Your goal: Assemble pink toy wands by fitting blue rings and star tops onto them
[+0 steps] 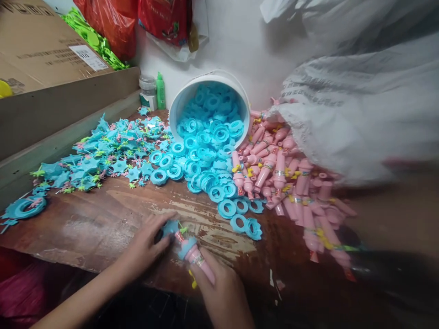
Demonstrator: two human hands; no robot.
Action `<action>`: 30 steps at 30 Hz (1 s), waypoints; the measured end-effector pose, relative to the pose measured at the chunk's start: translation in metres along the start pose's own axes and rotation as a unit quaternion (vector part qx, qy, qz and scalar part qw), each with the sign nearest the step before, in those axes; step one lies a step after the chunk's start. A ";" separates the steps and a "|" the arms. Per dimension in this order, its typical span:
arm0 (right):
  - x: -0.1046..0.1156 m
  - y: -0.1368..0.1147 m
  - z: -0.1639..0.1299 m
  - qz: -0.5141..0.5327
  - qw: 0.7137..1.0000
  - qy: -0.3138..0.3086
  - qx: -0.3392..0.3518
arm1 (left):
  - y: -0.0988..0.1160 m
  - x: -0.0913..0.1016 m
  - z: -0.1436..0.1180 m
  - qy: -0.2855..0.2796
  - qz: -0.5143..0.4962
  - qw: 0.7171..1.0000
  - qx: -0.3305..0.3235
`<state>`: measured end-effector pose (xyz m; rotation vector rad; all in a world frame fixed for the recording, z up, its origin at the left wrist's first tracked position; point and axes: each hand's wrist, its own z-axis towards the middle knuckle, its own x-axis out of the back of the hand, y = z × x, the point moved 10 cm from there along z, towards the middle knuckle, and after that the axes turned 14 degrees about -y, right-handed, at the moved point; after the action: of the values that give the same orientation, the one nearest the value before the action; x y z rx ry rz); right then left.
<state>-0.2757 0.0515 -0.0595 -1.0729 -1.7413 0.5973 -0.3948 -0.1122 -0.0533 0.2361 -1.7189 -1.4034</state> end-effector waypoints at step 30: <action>0.010 -0.135 0.035 -0.510 0.837 -0.128 -0.151 | -0.008 -0.013 0.018 -0.141 -0.046 0.986 -0.074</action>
<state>-0.3619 -0.0039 0.0355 -0.1172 -2.3637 -0.2376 -0.4028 -0.0936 -0.0662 0.0344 -1.8378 -1.6898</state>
